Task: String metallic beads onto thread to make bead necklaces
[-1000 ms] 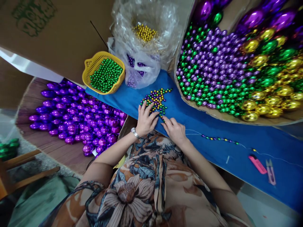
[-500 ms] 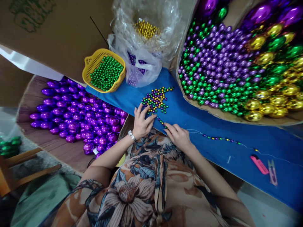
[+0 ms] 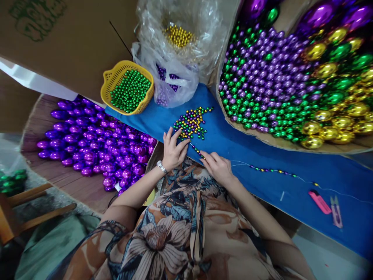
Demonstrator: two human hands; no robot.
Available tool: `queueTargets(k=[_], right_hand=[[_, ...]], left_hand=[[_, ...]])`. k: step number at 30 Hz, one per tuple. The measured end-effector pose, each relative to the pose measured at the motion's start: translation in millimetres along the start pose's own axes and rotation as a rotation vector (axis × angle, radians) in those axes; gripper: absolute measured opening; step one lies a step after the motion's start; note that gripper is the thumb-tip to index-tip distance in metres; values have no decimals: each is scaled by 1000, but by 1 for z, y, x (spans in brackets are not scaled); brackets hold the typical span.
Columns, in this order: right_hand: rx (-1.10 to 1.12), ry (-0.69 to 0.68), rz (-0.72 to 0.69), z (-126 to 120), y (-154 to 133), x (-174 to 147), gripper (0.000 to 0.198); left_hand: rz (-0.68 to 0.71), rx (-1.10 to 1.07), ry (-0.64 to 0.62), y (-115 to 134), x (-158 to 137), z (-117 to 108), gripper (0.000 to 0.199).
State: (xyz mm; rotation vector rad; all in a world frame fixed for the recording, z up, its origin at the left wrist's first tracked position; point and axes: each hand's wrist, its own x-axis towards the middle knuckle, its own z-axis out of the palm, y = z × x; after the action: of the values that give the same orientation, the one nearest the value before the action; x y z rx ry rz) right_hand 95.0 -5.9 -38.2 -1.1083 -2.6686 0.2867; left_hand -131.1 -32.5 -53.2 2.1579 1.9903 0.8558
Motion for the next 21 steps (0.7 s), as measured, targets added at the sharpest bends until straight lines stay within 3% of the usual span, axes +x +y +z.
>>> queueTargets(k=[5, 13, 21], right_hand=[[0, -49, 37, 1, -3, 2, 35], [12, 11, 53, 11, -4, 5, 37], [42, 50, 67, 6, 4, 3, 35]], left_hand=[[-34, -20, -23, 1, 1, 1, 24], [7, -44, -35, 7, 1, -1, 23], [-57, -30, -33, 5, 10, -1, 30]])
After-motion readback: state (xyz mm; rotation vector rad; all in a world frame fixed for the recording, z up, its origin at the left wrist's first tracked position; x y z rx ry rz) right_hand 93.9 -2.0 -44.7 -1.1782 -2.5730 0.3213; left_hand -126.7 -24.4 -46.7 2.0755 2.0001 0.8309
